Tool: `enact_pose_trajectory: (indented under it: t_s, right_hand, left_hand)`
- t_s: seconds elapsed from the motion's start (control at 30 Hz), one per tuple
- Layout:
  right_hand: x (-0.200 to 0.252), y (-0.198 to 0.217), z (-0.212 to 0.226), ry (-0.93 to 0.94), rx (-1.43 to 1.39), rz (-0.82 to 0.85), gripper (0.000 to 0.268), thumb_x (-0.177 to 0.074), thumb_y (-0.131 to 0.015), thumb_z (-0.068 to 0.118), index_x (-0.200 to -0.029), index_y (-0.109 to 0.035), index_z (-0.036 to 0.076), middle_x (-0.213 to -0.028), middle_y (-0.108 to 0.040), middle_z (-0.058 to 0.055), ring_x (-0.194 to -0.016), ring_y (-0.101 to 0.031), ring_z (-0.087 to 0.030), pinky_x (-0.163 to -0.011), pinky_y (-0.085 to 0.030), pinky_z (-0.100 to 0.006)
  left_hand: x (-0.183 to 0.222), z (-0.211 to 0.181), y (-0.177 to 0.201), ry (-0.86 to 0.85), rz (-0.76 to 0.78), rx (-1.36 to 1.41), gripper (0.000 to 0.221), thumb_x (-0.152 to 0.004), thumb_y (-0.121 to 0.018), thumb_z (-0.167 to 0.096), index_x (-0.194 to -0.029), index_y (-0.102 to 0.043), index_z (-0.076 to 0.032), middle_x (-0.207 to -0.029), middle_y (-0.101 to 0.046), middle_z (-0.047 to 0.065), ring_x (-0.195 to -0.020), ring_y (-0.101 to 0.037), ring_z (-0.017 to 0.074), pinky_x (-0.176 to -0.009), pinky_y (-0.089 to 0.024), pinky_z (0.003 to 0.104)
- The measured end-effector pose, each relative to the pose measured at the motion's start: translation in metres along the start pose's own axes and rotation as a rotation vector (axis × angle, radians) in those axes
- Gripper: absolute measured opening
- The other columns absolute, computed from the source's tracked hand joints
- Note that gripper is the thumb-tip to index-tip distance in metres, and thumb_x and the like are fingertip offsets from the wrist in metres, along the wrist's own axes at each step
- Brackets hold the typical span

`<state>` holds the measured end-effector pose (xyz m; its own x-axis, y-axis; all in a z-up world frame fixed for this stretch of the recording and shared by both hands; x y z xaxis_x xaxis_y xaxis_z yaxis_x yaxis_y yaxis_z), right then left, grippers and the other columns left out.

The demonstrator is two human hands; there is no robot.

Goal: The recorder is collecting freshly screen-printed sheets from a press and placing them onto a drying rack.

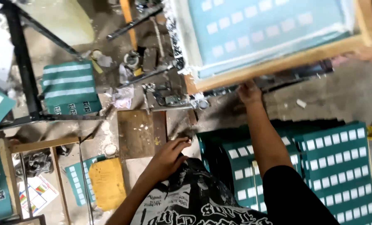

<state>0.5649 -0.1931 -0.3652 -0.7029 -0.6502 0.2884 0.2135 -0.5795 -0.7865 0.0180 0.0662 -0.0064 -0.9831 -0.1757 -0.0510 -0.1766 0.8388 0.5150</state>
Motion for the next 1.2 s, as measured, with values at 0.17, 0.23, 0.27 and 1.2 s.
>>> enact_pose_trajectory:
  t_s: [0.17,0.23,0.27,1.2]
  right_hand:
    - [-0.031,-0.170,-0.021,-0.054,0.134,0.139,0.049,-0.108,-0.053,0.041,-0.147,-0.052,0.011,-0.141,-0.062,-0.007,-0.130,-0.060,-0.023,-0.118,-0.048,-0.042]
    - [-0.041,-0.200,-0.020,0.037,0.242,0.027,0.047,-0.108,-0.054,0.037,-0.145,-0.054,0.008,-0.140,-0.063,-0.010,-0.126,-0.062,-0.024,-0.114,-0.051,-0.042]
    - [-0.042,-0.214,-0.027,0.069,0.289,-0.016,0.046,-0.108,-0.054,0.035,-0.143,-0.055,0.007,-0.139,-0.064,-0.011,-0.125,-0.063,-0.025,-0.112,-0.053,-0.042]
    - [0.886,-0.134,0.014,0.653,0.671,-1.058,0.034,-0.102,-0.069,-0.004,-0.135,-0.058,-0.003,-0.107,-0.073,-0.010,-0.093,-0.072,-0.015,-0.081,-0.059,-0.026]
  left_hand:
    - [-0.004,0.013,0.029,0.036,-0.129,-0.018,0.046,-0.090,-0.074,-0.013,-0.133,-0.060,-0.008,-0.143,-0.058,0.015,-0.129,-0.056,0.0385,-0.105,-0.046,0.047]
    - [-0.011,0.014,0.037,0.004,-0.134,-0.038,0.045,-0.091,-0.074,-0.012,-0.133,-0.061,-0.008,-0.141,-0.059,0.015,-0.129,-0.057,0.0374,-0.106,-0.047,0.047]
    - [-0.013,0.018,0.039,0.039,-0.170,-0.051,0.045,-0.091,-0.074,-0.012,-0.133,-0.061,-0.008,-0.141,-0.059,0.015,-0.129,-0.057,0.0374,-0.106,-0.047,0.047]
    - [-0.002,-0.152,-0.302,0.266,0.913,0.714,0.054,-0.105,-0.058,-0.020,-0.155,-0.043,-0.007,-0.127,-0.066,0.014,-0.104,-0.070,0.0184,-0.073,-0.066,0.035]
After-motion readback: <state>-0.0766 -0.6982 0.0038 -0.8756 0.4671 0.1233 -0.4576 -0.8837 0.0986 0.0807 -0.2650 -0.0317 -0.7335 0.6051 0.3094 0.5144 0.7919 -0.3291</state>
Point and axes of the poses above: each hand's wrist, its own x-axis away from the middle knuckle, its own y-axis out of the back of the hand, z = x × y, the point moved 4 cm from there along -x, towards the middle knuckle
